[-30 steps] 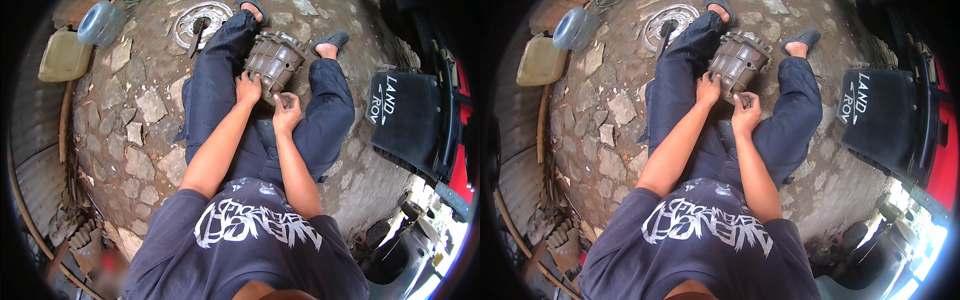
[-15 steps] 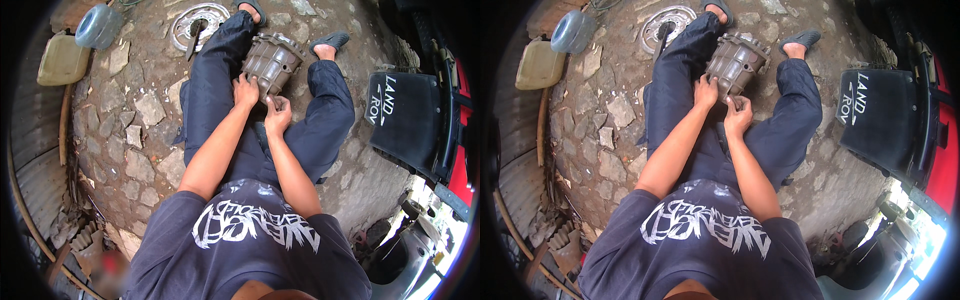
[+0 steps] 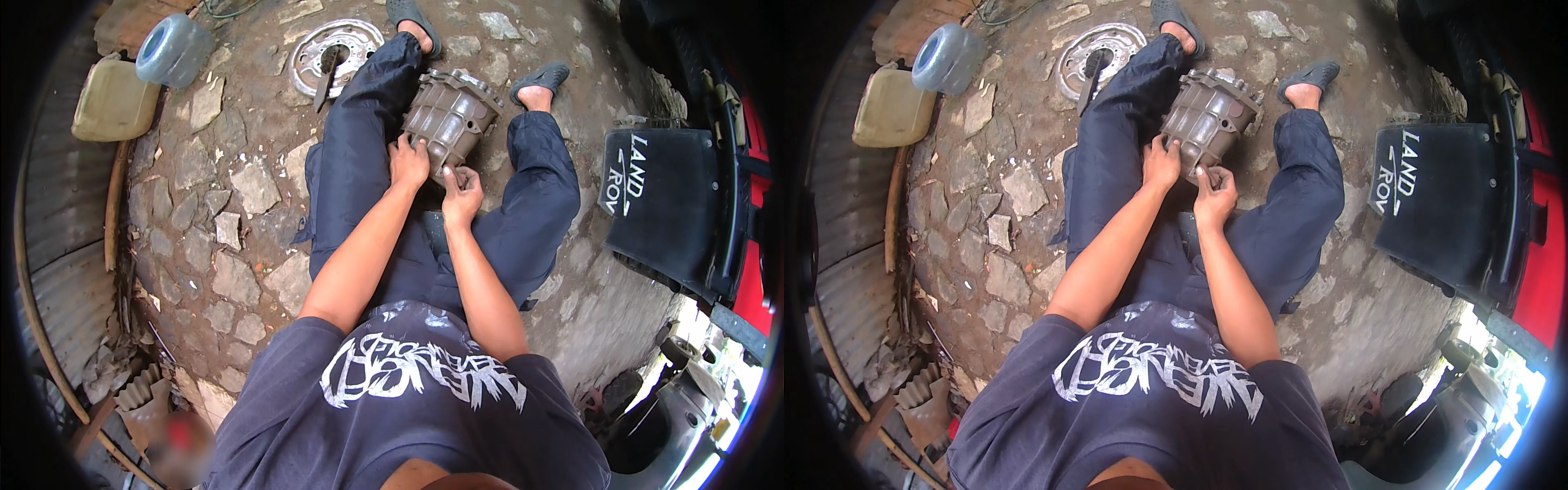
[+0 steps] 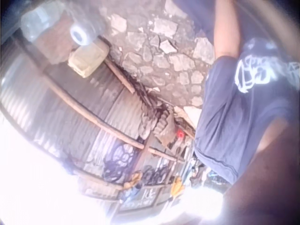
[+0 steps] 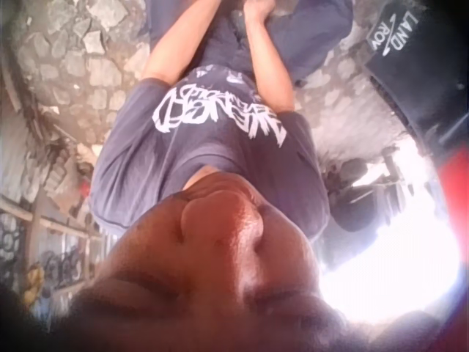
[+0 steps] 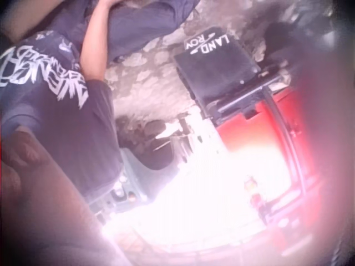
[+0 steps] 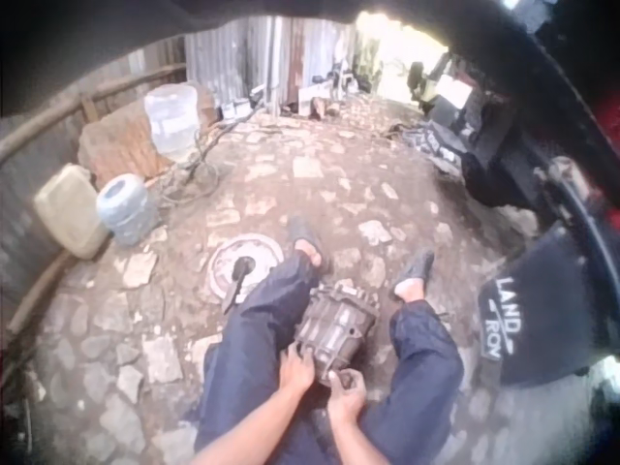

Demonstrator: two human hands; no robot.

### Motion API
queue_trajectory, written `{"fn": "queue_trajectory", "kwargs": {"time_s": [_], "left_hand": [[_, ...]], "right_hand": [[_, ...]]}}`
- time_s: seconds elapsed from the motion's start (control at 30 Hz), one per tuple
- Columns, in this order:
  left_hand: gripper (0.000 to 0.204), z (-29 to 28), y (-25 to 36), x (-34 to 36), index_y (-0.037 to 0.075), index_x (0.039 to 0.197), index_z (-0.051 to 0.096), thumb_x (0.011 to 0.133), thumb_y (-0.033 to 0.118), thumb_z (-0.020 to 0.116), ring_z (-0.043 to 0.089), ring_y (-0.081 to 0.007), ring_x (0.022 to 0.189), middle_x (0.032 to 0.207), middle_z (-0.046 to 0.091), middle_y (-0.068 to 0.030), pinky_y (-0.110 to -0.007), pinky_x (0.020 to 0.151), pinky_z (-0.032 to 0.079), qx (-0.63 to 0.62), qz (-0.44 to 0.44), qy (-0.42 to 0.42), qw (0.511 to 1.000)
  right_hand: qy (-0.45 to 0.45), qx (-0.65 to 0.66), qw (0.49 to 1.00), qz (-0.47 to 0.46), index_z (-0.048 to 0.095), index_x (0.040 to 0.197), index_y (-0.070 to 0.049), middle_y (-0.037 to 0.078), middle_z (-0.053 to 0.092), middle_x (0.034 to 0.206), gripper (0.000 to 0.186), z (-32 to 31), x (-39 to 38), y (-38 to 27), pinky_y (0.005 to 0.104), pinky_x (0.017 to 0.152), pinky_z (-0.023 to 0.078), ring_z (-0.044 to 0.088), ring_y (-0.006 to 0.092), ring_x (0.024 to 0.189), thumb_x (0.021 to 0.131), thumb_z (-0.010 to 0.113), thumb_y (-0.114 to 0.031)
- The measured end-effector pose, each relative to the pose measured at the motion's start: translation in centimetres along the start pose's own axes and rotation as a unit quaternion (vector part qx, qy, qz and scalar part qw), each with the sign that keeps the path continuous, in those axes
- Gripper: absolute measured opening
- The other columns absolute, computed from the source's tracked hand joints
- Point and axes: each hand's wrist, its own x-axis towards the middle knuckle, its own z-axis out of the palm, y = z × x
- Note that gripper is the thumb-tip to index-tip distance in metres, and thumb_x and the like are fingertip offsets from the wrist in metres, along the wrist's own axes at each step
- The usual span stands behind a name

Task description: The person sits on the ground and works on a metallic mechanical part, repeatedly inserting and adjusting small components with both hands. The person rotates the part to access different sides and continues the adjustment process throughout the clip.

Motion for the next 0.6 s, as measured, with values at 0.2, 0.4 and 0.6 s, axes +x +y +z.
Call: {"fn": "queue_trajectory", "kwargs": {"time_s": [0.2,0.4,0.6], "left_hand": [[0.06,-0.4,0.9,-0.5,0.006,0.153,0.048,0.104,0.041,0.055,0.048,-0.0531,0.139,0.149,0.048,-0.036,-0.055,0.118,0.039,0.005,-0.005,-0.02,1.0],[0.06,-0.7,0.5,-0.4,0.005,0.152,0.049,0.105,0.041,0.055,0.052,-0.0534,0.136,0.15,0.048,-0.0357,-0.054,0.117,0.041,0.003,0.012,-0.015,1.0],[0.059,-0.5,1.0,-0.7,0.005,0.152,0.049,0.105,0.041,0.055,0.052,-0.054,0.135,0.147,0.05,-0.0365,-0.054,0.116,0.041,0.016,0.007,-0.015,1.0]], "right_hand": [[-0.014,0.012,0.999,0.042,0.067,0.098,0.0,-0.003,0.063,0.082,0.024,-0.7,-0.5,0.5,0.0238,0.071,0.048,0.055,0.0055,0.075,0.092,0.087,-0.012],[-0.012,0.031,0.998,0.051,0.068,0.096,-0.001,-0.002,0.065,0.084,0.025,-0.1,0.7,0.4,0.0249,0.07,0.048,0.056,0.0065,0.074,0.091,0.089,-0.014],[-0.008,0.079,0.995,0.057,0.068,0.097,-0.001,-0.004,0.062,0.082,0.023,-0.2,0.6,1.5,0.0222,0.069,0.048,0.056,0.0048,0.075,0.092,0.088,-0.011]]}}
